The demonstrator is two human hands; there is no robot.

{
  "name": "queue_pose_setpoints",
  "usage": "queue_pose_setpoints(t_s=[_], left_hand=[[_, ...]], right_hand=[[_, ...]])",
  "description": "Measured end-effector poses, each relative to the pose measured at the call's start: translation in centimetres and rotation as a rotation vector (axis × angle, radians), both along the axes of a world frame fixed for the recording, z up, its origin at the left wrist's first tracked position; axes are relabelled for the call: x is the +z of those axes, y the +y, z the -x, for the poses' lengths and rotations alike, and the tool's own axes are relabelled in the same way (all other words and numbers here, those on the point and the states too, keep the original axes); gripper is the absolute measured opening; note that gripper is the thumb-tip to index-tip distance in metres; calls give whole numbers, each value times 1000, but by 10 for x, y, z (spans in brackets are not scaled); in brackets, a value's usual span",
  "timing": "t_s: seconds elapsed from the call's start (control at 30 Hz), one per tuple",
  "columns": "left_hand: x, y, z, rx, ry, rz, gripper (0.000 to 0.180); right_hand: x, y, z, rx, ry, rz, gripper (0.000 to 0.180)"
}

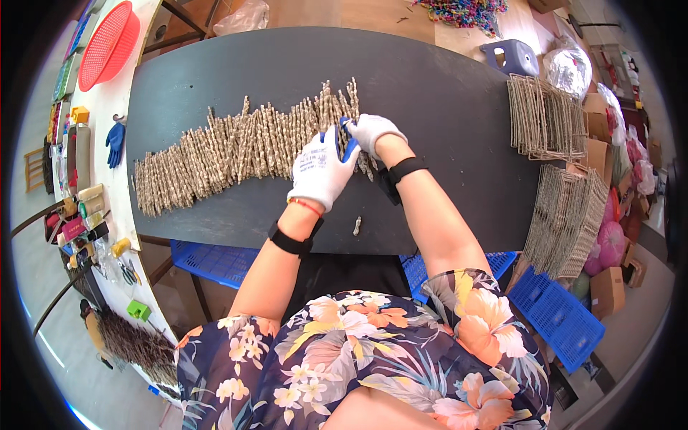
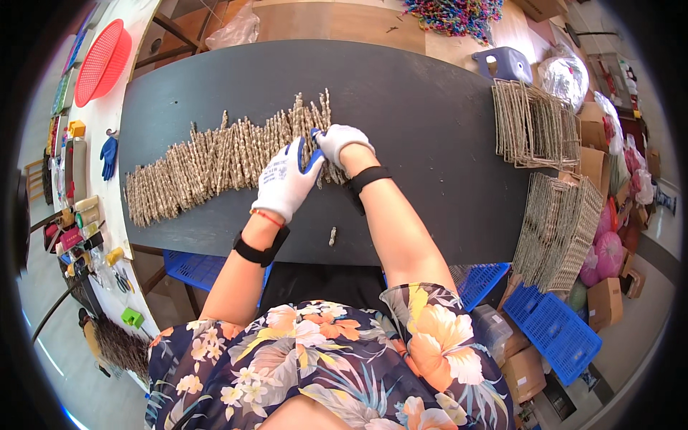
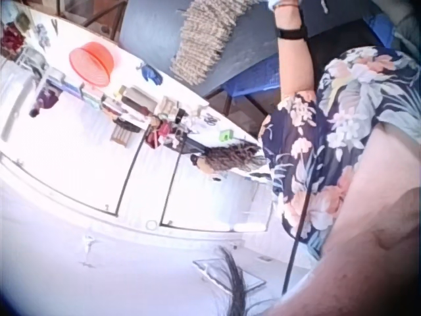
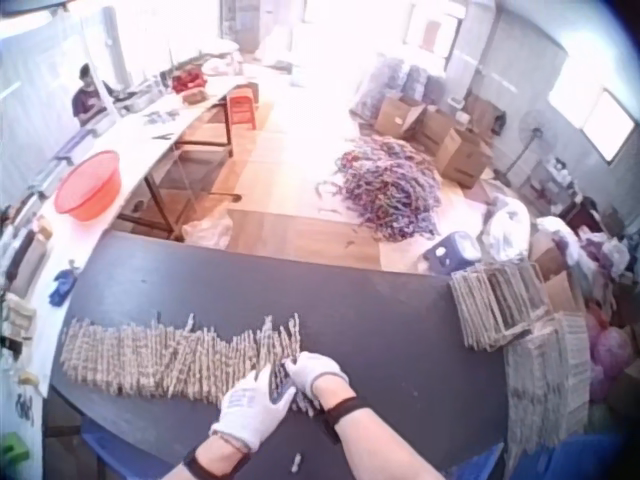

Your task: Assembling a woven basket by inserting wooden sticks into a wire frame and adjusting the structure.

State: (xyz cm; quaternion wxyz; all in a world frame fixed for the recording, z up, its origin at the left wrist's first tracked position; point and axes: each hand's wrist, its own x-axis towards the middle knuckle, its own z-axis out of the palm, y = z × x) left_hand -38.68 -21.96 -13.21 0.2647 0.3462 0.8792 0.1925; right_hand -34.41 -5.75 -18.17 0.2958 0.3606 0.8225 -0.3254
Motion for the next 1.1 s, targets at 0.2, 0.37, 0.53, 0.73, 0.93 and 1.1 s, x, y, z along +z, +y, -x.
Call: queue_pose_setpoints(t_s=[0.2,0.37,0.53,0.73,0.93,1.1], left_hand=[[-40,-28,29,-150,415,-170,54],[-74,-40,53,-369,344,-147,58],[-77,-59,62,-475,321,-169,58],[-72,-102,82,-456,270,-128,63],[-70,-135,105,-476,268,-77,70],[-62,-154,120,-507,283,-42,82]], right_hand=[[-5,-46,6,-1,54,-103,49],[-19,-65,-1,-38,60,-97,48],[-15,-85,-2,-89,32,-73,52],[-8,-123,25,-23,8,-59,59],[-8,-153,46,-65,14,38,62],[-20,-163,49,-116,59,219,70]])
